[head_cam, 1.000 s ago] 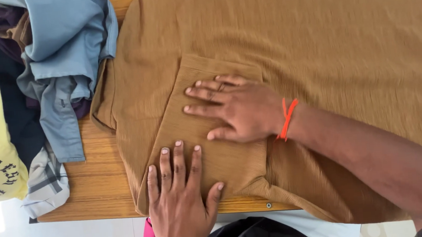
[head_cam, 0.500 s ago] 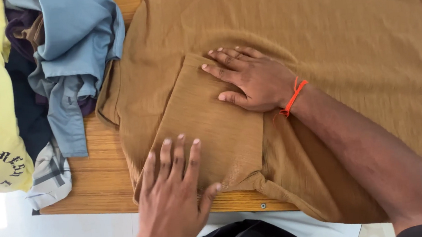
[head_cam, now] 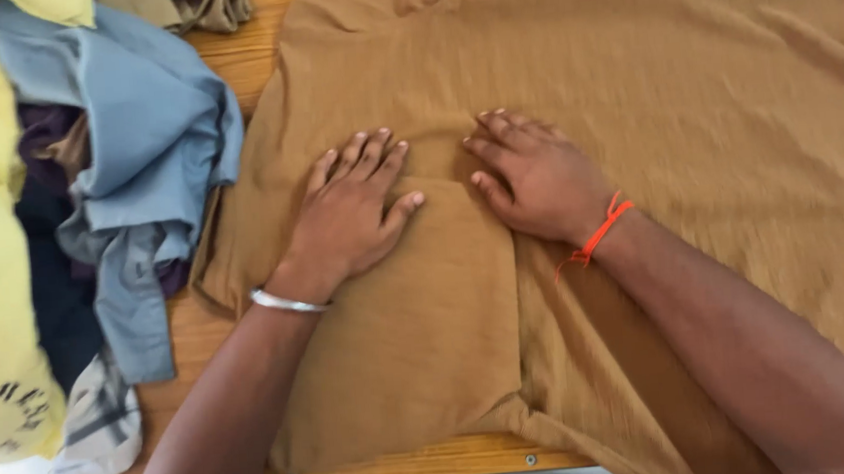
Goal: Folding a brown collared shirt and placing it into a clear plastic bag on a wooden table.
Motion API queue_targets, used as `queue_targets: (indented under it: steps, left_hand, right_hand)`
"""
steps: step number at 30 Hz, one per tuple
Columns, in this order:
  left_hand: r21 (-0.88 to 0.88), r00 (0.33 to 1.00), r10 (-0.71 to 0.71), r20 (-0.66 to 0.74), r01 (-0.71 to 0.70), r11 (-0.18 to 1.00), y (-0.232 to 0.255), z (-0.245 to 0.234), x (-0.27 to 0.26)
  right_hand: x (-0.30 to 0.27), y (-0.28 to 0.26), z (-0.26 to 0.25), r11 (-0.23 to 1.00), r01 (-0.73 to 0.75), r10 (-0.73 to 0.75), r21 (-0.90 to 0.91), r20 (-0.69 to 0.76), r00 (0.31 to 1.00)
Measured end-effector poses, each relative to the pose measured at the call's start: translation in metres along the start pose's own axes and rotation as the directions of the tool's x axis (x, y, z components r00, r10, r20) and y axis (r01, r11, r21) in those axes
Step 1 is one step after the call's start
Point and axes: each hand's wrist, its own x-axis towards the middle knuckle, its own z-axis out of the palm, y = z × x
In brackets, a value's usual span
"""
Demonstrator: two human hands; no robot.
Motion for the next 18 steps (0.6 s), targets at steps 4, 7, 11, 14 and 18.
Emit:
queue_targets:
  steps: [4, 7, 11, 14, 18]
  left_hand:
    - [-0.011, 0.999, 0.042, -0.031, -0.042, 0.999, 0.0, -0.004, -0.001]
    - [-0.034, 0.999, 0.04, -0.013, -0.04, 0.999, -0.001, -0.002, -0.004]
    - [0.009, 0.997, 0.065, -0.041, -0.064, 0.998, 0.005, -0.009, -0.011]
    - [0.002, 0.998, 0.054, -0.021, -0.054, 0.999, 0.01, -0.015, -0.018]
    - [-0.099, 0.999, 0.036, -0.025, -0.039, 0.994, -0.001, -0.02, -0.018]
  right_hand:
    - [0.007, 0.0, -0.002, 0.998, 0.013, -0.009, -0.063, 0.065, 0.998]
    - [0.012, -0.001, -0.012, 0.994, -0.09, 0.105, -0.069, 0.278, 0.955]
    - [0.006, 0.001, -0.02, 0.991, -0.113, 0.08, 0.068, 0.373, 0.924]
    - [-0.002, 0.0, -0.016, 0.999, -0.022, 0.031, -0.027, 0.376, 0.926]
    - [0.0, 0.005, -0.031, 0.908, -0.358, 0.295, 0.216, 0.276, 0.915]
